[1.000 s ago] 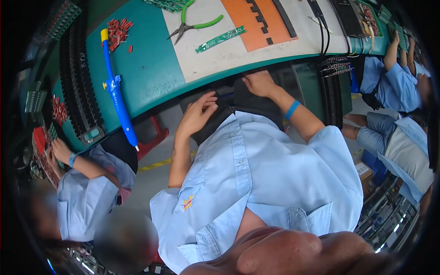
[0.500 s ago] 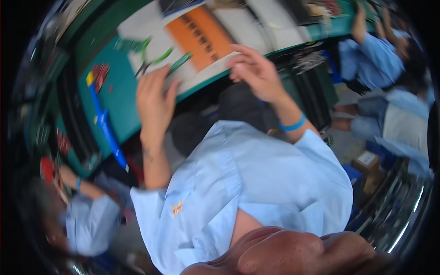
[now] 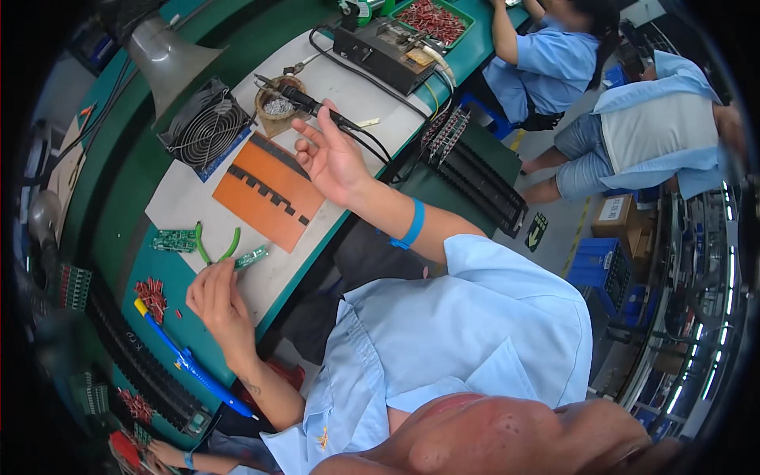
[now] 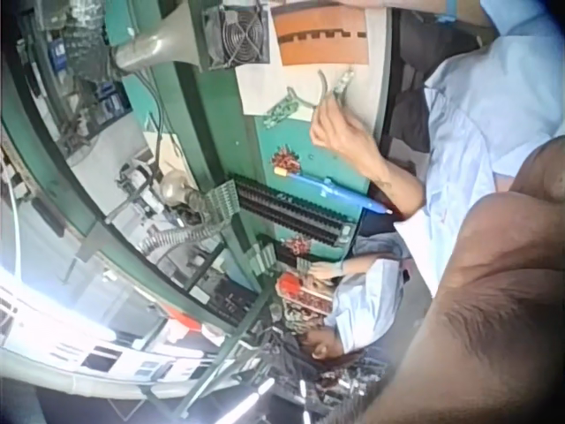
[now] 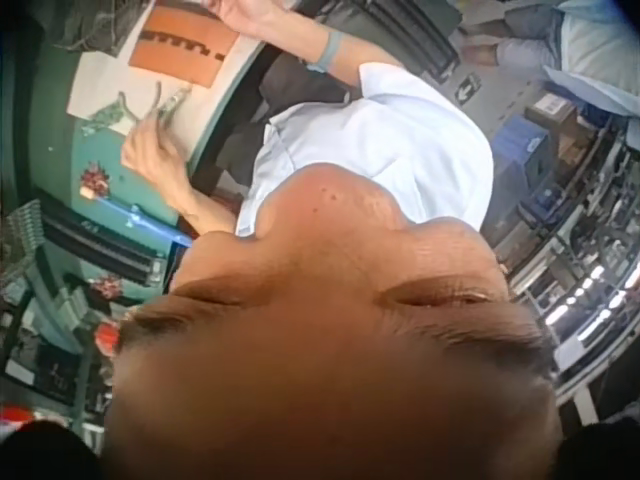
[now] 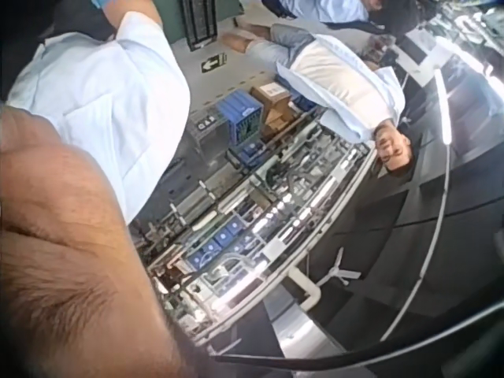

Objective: Soldering and desoldering electronic components on a printed circuit board at a workstation.

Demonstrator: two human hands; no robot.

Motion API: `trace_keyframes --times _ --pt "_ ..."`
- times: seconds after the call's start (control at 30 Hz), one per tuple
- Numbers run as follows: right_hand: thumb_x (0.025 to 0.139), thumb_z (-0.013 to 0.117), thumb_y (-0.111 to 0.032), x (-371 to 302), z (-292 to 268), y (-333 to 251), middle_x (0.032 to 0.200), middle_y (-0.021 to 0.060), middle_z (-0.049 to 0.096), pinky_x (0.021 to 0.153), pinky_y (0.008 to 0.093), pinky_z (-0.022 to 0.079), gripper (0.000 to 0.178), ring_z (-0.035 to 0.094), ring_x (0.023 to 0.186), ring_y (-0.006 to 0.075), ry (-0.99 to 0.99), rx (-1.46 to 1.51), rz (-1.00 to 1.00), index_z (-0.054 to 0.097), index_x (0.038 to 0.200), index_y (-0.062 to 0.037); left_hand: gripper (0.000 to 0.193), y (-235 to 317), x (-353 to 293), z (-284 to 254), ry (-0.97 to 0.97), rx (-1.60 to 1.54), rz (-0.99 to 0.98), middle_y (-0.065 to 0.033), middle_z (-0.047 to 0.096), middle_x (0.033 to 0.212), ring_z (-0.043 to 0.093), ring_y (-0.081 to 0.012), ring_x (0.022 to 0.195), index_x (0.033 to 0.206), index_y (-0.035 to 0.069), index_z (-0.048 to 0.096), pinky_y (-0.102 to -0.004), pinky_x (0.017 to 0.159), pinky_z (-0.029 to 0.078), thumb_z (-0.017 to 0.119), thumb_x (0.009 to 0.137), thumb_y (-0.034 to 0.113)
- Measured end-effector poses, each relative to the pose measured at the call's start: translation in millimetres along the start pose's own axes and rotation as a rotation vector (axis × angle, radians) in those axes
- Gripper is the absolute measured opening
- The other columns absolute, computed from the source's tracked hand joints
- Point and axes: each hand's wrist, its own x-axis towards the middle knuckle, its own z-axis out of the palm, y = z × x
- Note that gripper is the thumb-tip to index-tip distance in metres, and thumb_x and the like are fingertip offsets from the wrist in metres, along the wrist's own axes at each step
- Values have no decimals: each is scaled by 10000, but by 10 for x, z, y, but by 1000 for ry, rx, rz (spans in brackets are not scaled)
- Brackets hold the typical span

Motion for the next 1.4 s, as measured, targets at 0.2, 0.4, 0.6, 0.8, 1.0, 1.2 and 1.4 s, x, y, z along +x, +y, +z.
trace_keyframes --times 0.2,0.4,0.6,0.8,1.0,1.2,1.4 --pt "1124 595 -371 30 -182 -121 1247 123 663 763 314 562 454 669 927 188 -190 -176 -238 447 1498 -160 349 -243 30 77 -101 -110 2 -101 764 1135 682 -308 1152 1137 30 774 -434 1027 495 715 810 -79" --pt "1013 738 -43 -248 -465 -315 954 111 725 773 288 576 433 694 830 142 -142 -896 -817 536 1383 54 343 -308 -29 170 -75 -171 -22 -101 773 1126 695 -305 1146 1127 36 782 -420 986 520 708 812 -79" --pt "1054 700 -91 -308 -558 -319 1021 145 783 827 287 592 422 728 898 155 -145 -1191 -618 579 1431 57 355 -375 -129 120 -1 -163 1 -114 765 1183 698 -317 1189 1179 37 768 -448 1021 524 739 841 -66" --pt "1106 619 -321 -312 -516 -189 1317 356 644 896 467 645 567 734 1087 365 -546 -863 -782 395 1500 18 431 -90 -384 7 160 -104 -260 -120 739 1213 678 -319 1134 1222 46 757 -415 966 531 865 806 27" --pt "1076 685 -230 -366 -573 146 1271 299 678 937 428 633 510 757 1020 298 -518 -986 -760 457 1447 36 517 29 -492 189 158 -68 -393 -67 649 1177 579 -292 1082 1271 100 743 -418 930 444 919 810 254" --pt "950 808 -4 -449 -621 118 1205 223 695 942 342 601 466 742 1051 248 -425 -1159 -807 539 1330 11 568 83 -498 207 2 50 -360 -42 592 1249 495 -281 1106 1311 169 744 -443 968 360 884 831 437" --pt "931 834 -13 -484 -584 129 1215 204 677 939 320 562 478 704 1048 230 -455 -1193 -786 569 1329 15 591 91 -466 190 -50 71 -393 -66 571 1286 469 -299 1133 1332 176 737 -456 989 348 872 838 470"
